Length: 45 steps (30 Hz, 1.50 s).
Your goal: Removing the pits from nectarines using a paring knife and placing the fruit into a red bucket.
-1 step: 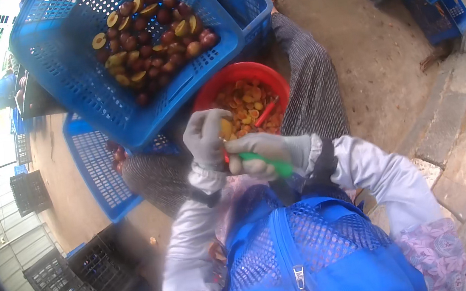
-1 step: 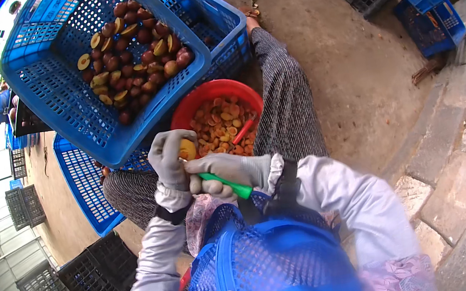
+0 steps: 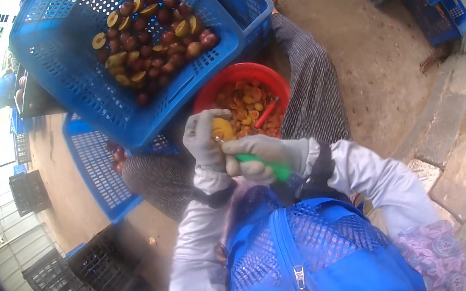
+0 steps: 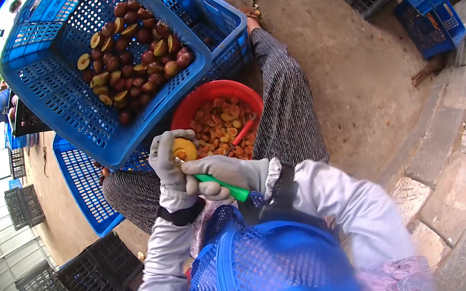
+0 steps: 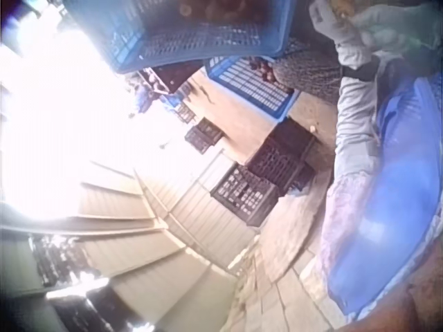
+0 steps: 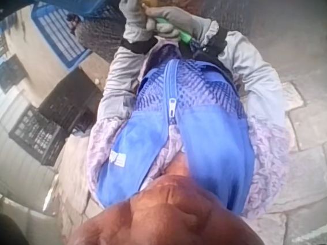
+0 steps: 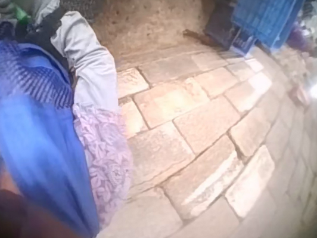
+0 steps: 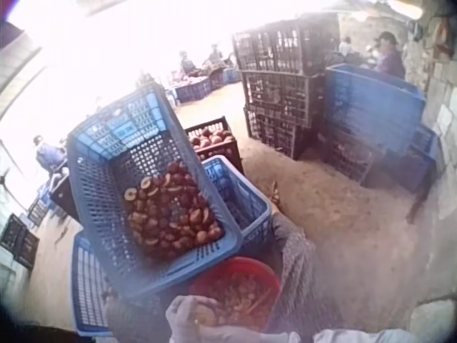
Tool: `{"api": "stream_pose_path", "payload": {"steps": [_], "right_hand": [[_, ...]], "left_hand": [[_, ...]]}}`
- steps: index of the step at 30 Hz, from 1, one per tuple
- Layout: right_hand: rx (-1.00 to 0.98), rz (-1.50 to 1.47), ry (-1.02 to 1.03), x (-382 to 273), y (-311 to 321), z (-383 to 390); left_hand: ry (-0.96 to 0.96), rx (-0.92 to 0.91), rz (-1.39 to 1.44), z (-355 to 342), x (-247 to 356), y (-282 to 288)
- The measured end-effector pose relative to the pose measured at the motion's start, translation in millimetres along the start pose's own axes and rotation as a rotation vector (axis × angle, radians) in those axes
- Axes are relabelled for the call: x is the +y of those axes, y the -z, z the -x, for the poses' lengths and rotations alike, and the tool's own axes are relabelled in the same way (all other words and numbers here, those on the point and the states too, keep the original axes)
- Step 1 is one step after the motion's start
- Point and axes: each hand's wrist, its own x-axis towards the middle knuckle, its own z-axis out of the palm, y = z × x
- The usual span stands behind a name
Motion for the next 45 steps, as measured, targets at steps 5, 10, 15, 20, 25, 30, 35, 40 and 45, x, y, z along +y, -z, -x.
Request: {"api": "stream_pose_path", "payload": {"steps": [5, 10, 15, 20, 25, 30, 35, 40, 45], "right_hand": [[-0.44, -0.335, -0.056, 0, 15, -16], [-0.352, -0.118, -0.133, -12, 9, -25], [-0.285, -0.079, -0.062, -18, 7, -37], [-0.128, 0.102, 0.018, -24, 19, -24], [0.021, 0.605, -0.015, -45, 18, -11], [0.1, 0.886, -0.043, -57, 18, -11], [0.157, 1.213, 0.078, -62, 25, -6], [0.273, 1.716, 0.178, -56, 33, -12], [0.449, 1.85, -0.082, -52, 40, -5]], "left_hand": [[0.587, -0.162, 0.536, -3, 3, 16], [0.427, -0.002, 0.514, -23, 35, 49], [0.407, 0.162, 0.533, -23, 36, 24], [0.473, -0.104, 0.311, -25, 36, 3], [0.635, -0.117, 0.34, -43, 34, 1], [0.801, -0.108, 0.546, -54, 18, 6], [0.798, -0.105, 0.623, -57, 10, 2], [0.571, -0.019, 0.399, -59, 12, 8], [0.218, -0.023, 0.242, -44, 38, 12]]}}
